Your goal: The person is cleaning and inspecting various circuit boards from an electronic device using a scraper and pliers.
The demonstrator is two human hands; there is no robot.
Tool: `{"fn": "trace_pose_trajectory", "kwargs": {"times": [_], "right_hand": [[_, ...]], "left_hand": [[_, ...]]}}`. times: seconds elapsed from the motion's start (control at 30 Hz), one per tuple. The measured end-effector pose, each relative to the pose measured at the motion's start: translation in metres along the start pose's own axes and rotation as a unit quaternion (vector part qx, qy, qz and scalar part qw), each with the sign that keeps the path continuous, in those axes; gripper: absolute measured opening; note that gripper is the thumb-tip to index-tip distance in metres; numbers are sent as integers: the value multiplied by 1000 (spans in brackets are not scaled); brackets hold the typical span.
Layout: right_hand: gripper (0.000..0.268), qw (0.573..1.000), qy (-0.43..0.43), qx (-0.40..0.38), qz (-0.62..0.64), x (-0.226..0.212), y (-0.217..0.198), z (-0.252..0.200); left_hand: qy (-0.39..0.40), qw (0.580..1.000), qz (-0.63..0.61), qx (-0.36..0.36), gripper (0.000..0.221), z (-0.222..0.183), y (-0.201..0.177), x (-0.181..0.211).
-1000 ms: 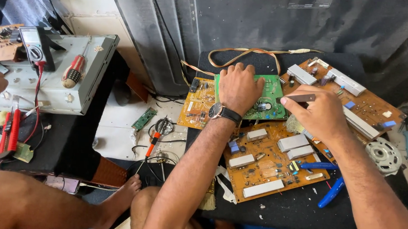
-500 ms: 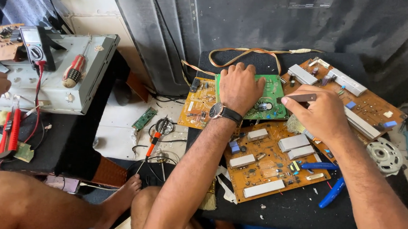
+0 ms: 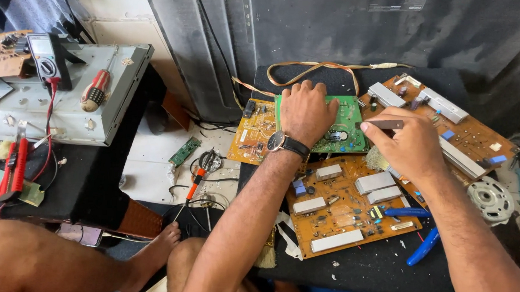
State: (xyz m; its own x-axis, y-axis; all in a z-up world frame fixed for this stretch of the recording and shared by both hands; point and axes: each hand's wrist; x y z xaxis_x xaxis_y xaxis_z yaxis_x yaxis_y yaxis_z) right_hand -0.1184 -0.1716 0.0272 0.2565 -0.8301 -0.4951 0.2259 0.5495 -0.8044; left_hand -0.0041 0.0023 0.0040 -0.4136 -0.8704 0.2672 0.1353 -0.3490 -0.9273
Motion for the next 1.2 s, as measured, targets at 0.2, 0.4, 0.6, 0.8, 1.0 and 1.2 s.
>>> {"fn": "trace_pose_trajectory", "kwargs": {"times": [0.2,0.4,0.6,0.8,1.0,1.2], "right_hand": [[13,999,0,-35,25,7,-2,0],[6,999,-13,4,36,18,6,-1],[10,999,-25,4,20,32,13,2],[11,999,-13,10,28,23,6,-2],[22,998,-9,-20,51,26,2,3],[24,998,-11,-7,56,28,3,5]], "left_hand": [[-9,999,-14,41,35,6,23,-6],[4,999,-4,43,33,8,23,-8],[16,999,-7,29,32,7,22,-9],[32,999,14,17,32,2,9,-4],[30,999,17,-5,32,1,9,-3],[18,999,17,-23,32,3,9,-4]]}}
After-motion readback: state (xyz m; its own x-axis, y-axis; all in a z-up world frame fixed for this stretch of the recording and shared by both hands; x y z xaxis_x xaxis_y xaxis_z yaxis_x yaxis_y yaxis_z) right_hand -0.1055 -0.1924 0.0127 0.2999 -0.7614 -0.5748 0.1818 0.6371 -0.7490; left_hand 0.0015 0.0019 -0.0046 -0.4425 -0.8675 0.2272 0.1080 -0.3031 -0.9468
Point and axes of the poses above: each hand's wrist, its own z-axis towards the middle knuckle, its own y-axis out of the palm, x = y × z, and after that the axes turned 9 degrees about -x, right-handed
